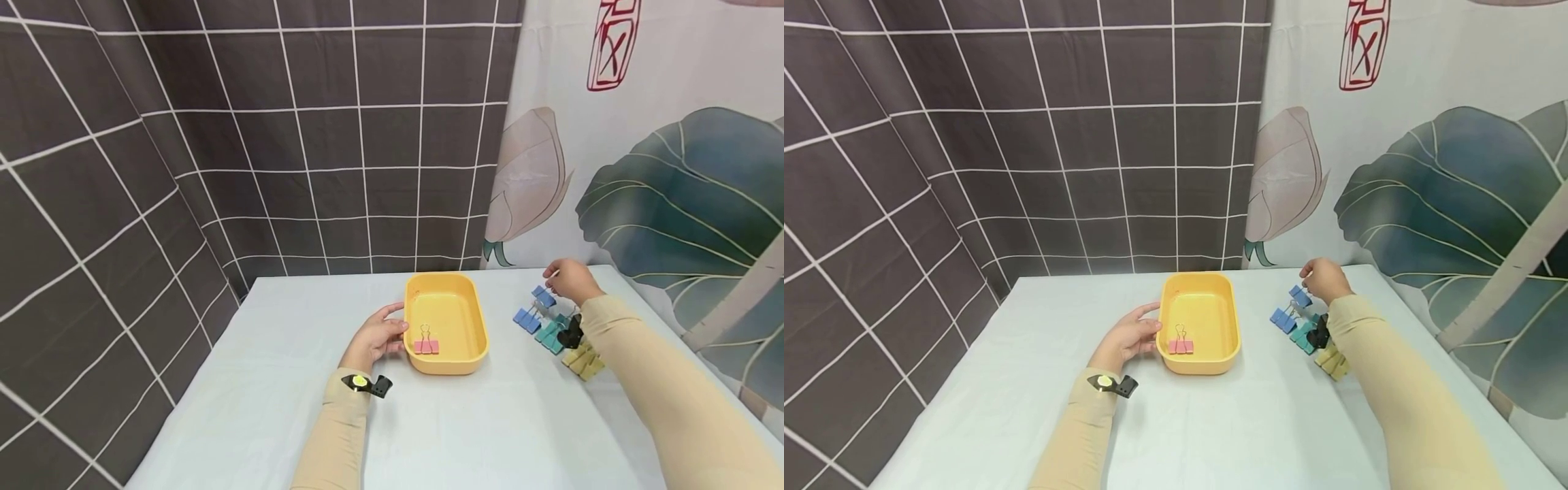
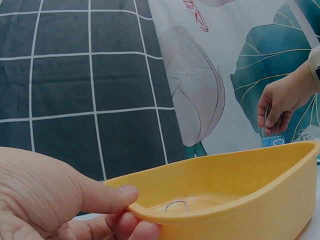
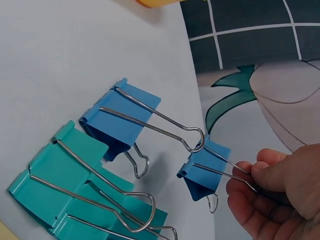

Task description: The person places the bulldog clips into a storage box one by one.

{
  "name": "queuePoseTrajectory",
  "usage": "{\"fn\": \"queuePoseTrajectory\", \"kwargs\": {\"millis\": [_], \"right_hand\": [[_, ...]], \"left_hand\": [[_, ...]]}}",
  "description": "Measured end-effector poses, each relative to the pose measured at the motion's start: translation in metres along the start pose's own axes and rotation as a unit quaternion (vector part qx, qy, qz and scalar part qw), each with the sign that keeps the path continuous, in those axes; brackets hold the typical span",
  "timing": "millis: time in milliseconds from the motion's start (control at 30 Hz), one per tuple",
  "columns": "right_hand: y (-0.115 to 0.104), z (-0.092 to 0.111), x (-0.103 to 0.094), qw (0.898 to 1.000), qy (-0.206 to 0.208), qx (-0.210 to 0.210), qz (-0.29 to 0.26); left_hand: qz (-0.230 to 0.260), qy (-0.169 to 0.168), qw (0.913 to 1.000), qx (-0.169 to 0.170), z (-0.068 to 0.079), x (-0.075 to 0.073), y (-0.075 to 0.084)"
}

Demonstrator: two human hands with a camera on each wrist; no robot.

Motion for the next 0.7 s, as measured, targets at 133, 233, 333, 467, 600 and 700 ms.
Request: {"fn": "queuePoseTrajectory", "kwargs": {"millis": [133, 233, 333, 467, 600, 700], "right_hand": [[-0.004, 0.0, -0.003, 1.0, 0.017, -0.009, 0.008], [-0.007, -0.001, -0.005, 1.0, 0.026, -0.01, 0.006], [-0.014, -0.002, -0.005, 0.999, 0.032, -0.017, 0.006], [-0.029, -0.004, -0.005, 0.999, 0.038, -0.034, 0.004], [-0.044, -0.005, -0.001, 0.998, 0.037, -0.05, -0.002], [-0.055, -0.005, 0.006, 0.998, 0.03, -0.061, -0.003]], "left_hand": [[-0.002, 0.001, 1.0, -0.004, 0.0, 0.0, -0.001], [-0.008, 0.004, 1.0, -0.005, 0.0, 0.0, -0.002], [-0.01, 0.005, 0.9999, -0.005, 0.0, -0.001, -0.002], [-0.006, 0.003, 1.0, -0.001, -0.001, -0.001, 0.0], [-0.003, 0.0, 1.0, 0.004, -0.002, -0.001, 0.001], [-0.005, -0.001, 1.0, -0.002, -0.001, 0.0, -0.001]]}}
Point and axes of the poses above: each hand's wrist, its own z-axis away from the middle knuckle, its own x-axis out of the palm, y = z × x, the point moved 6 cm from there along -z, towards the middle knuckle, and after that the axes turned 10 degrees about -z, right-handed, at the moved point
